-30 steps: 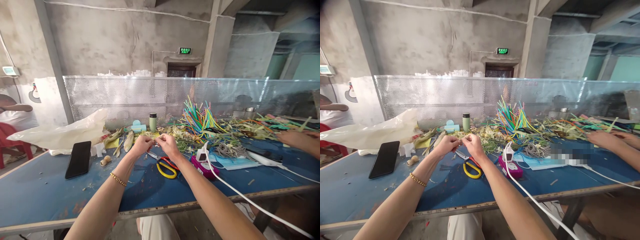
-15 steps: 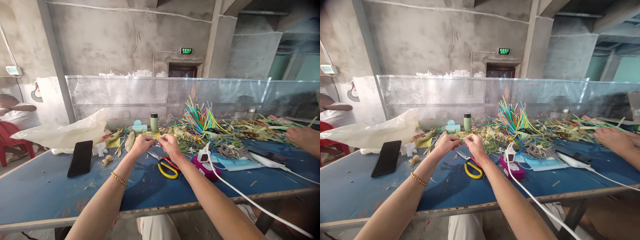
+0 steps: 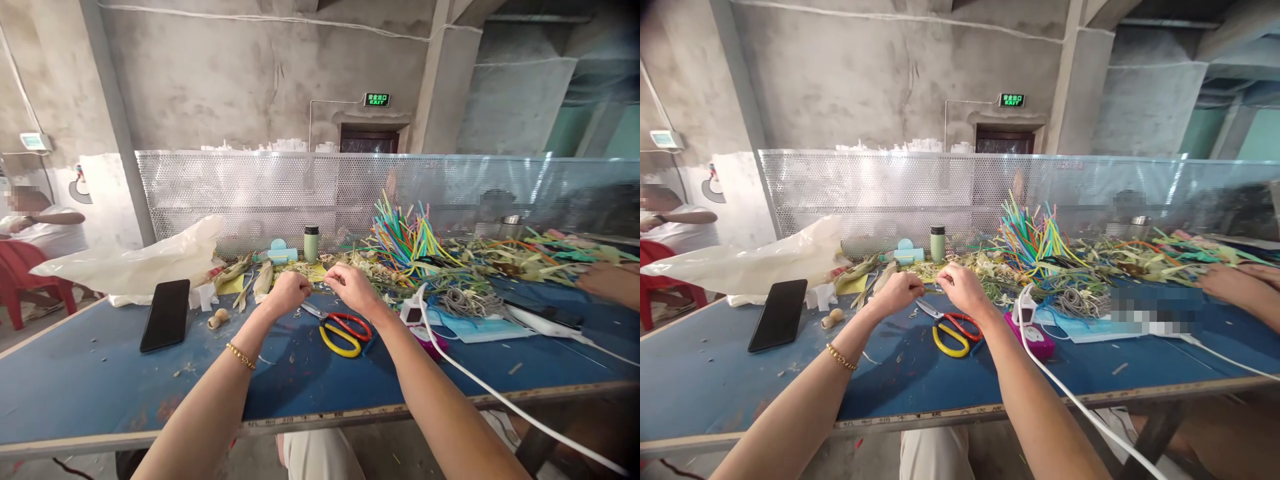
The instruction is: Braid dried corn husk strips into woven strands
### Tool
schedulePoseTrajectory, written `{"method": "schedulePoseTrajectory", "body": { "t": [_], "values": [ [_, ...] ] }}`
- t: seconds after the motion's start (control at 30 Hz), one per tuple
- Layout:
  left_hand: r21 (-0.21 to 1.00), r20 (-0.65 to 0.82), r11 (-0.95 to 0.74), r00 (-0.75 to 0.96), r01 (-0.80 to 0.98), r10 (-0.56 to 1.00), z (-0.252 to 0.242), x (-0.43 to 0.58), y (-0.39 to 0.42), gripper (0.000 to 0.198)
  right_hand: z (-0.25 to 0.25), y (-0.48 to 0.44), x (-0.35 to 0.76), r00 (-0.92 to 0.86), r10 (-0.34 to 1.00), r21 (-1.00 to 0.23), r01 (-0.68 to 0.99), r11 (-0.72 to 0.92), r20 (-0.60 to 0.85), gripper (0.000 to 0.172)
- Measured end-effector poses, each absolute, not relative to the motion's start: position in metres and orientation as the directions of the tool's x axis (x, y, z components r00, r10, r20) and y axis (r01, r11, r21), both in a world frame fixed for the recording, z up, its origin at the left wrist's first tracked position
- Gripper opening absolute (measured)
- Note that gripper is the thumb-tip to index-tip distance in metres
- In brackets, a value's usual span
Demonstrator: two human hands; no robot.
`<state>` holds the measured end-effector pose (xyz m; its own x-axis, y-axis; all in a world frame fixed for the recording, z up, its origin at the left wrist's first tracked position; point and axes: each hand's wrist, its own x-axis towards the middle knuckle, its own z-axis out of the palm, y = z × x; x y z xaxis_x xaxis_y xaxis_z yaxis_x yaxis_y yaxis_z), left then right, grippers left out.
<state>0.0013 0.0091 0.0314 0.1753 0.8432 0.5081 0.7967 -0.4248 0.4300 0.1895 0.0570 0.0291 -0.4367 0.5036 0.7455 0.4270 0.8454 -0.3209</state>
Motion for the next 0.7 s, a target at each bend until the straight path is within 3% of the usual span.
{"method": "schedulePoseTrajectory", "body": {
  "t": [0.07, 0.17, 0.27, 0.33, 0.43, 0.5, 0.63, 0.7],
  "values": [
    [0.443, 0.459, -0.521, 0.315, 0.729, 0.831, 0.032, 0.003, 0.006, 0.022, 0.03, 0.057, 0.192, -0.448, 0.535, -0.389, 0.379, 0.839, 0.716, 0.017],
    [0.546, 0.412, -0.611, 0.451, 0.573, 0.792, 0.037, 0.003, 0.0, 0.021, 0.029, 0.059, 0.195, -0.483, 0.633, -0.605, 0.239, 0.76, 0.605, 0.022],
    [0.652, 0.468, -0.595, 0.369, 0.469, 0.803, 0.043, 0.0, -0.004, 0.027, 0.025, 0.059, 0.192, -0.503, 0.708, -0.769, 0.125, 0.627, 0.496, 0.03],
    [0.679, 0.538, -0.58, 0.233, 0.45, 0.81, 0.045, -0.002, -0.002, 0.029, 0.021, 0.058, 0.186, -0.503, 0.721, -0.797, 0.1, 0.596, 0.476, 0.031],
    [0.642, 0.632, -0.539, 0.023, 0.545, 0.775, 0.044, -0.004, 0.003, 0.027, 0.017, 0.053, 0.174, -0.507, 0.682, -0.722, 0.157, 0.674, 0.526, 0.026],
    [0.596, 0.666, -0.478, -0.064, 0.645, 0.743, 0.041, -0.004, 0.006, 0.027, 0.017, 0.047, 0.168, -0.515, 0.621, -0.596, 0.241, 0.766, 0.591, 0.022],
    [0.523, 0.691, -0.38, -0.118, 0.763, 0.713, 0.038, -0.002, 0.008, 0.026, 0.02, 0.036, 0.163, -0.543, 0.458, -0.296, 0.362, 0.884, 0.703, 0.024],
    [0.517, 0.689, -0.367, -0.121, 0.773, 0.715, 0.038, -0.001, 0.007, 0.025, 0.021, 0.034, 0.163, -0.541, 0.46, -0.264, 0.402, 0.877, 0.704, 0.025]
  ]
}}
